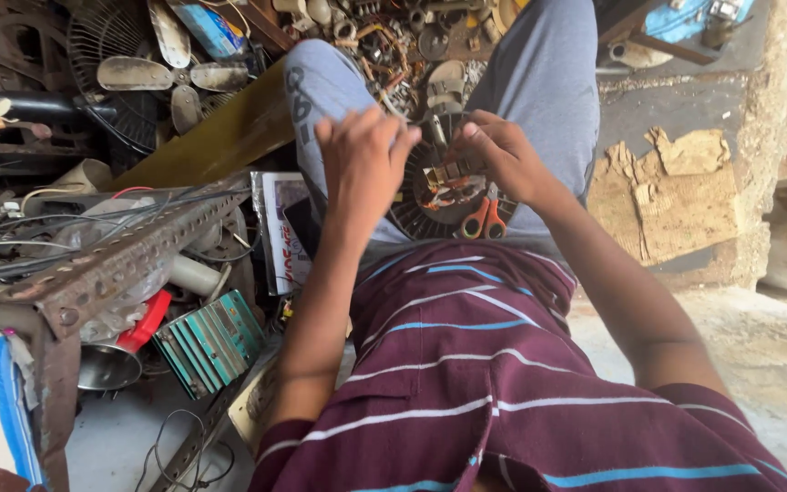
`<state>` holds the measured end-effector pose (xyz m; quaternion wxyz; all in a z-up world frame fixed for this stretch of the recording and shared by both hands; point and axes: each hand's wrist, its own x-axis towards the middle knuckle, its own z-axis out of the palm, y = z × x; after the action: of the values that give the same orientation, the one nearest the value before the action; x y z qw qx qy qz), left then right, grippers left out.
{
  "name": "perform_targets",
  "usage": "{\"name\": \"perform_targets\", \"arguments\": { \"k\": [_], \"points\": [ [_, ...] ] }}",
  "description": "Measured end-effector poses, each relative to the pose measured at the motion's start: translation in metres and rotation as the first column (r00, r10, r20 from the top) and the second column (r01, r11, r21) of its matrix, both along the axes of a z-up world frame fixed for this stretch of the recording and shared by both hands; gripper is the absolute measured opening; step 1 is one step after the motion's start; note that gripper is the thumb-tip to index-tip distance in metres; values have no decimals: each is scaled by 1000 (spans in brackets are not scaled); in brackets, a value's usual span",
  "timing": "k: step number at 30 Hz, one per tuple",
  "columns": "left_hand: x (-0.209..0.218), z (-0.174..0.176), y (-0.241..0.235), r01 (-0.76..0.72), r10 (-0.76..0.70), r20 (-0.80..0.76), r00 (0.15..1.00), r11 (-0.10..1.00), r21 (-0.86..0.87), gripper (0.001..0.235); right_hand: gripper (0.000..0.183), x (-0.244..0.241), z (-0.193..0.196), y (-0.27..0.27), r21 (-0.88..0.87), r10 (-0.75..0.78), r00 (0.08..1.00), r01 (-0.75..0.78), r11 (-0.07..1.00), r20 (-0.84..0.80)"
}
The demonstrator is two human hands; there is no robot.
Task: The person sits on the floor and uses a screwdriver to adjust and tighten components on a disassembled electric fan motor held in their lap. They repeatedly rotate the motor and manipulate the internal parts with the tool.
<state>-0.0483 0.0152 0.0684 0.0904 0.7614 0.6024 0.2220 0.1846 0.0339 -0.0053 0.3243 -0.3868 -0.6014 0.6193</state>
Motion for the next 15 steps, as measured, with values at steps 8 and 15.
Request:
{"name": "perform_targets", "arguments": {
  "k": [8,15],
  "points": [
    [18,34,-69,363,-366,22,930,911,-195,11,5,-7,20,-52,818,-336,917,20,574,213],
    [31,50,-33,350,-344,-100,934,935,51,13,13,-15,2,-101,491,-468,861,325,808,201]
  ]
}}
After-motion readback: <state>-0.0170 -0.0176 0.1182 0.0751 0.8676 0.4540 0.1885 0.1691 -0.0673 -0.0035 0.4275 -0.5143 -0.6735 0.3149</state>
